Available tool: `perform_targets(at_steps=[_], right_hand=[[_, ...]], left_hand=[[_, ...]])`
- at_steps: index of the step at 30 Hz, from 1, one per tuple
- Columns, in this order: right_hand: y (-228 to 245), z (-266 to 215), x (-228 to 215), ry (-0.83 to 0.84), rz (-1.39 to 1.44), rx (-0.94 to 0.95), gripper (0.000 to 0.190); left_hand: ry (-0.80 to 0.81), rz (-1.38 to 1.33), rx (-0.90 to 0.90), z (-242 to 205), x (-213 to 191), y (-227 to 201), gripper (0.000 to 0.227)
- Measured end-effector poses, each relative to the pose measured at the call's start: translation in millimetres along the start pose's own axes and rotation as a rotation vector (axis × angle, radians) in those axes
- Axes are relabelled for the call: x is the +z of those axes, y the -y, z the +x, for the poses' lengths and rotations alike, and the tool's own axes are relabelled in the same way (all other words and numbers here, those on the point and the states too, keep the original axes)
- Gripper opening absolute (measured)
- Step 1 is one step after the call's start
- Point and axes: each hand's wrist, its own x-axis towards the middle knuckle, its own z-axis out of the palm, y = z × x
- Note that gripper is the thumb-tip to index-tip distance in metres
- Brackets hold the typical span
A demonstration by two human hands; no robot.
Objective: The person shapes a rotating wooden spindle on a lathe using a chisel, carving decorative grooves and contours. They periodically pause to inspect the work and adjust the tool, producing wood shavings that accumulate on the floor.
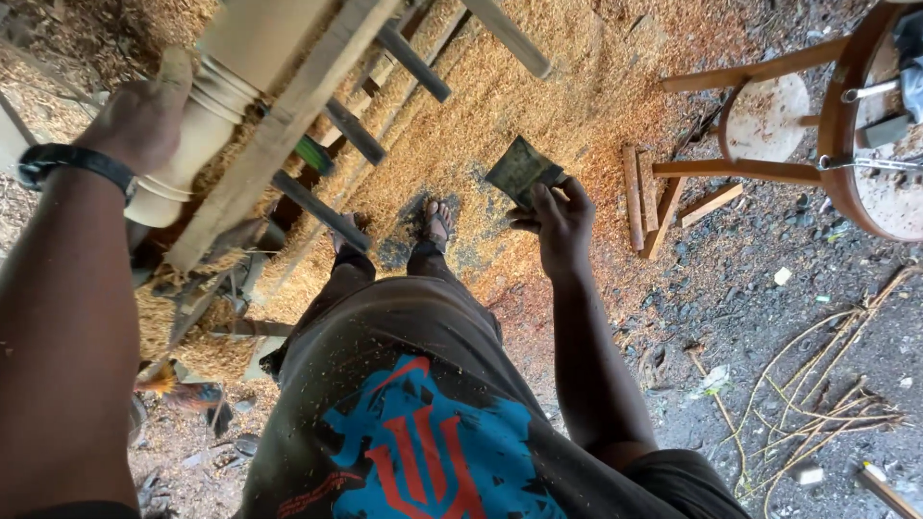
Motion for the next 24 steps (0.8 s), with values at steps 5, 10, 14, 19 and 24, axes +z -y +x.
perform_targets(at_steps=[5,10,14,19,24], right_hand=[[5,12,-39,-0.081,-0.034,0.034,0.022],[-1,21,-63,-0.071,-0.032,0.061,0.016],[-34,23,-63,-0.074,0.132,0.210,0.013],[-101,9,3,0.176,0.016,0.343,0.015],[-158,43,16,0.683,-0.765,-0.400,0.029]], left_hand=[[-0.098,0.040,-0.078,-24,0,-43,0.094],[-0.588,0.023,0.145,-23,41,2,0.078],[-1.421,0.255,0.795,-24,168,50,0.041],[-0.729,-0.729,0.127,-39,274,27,0.038],[-0.753,-0.892,-0.332,26,313,73,0.056]])
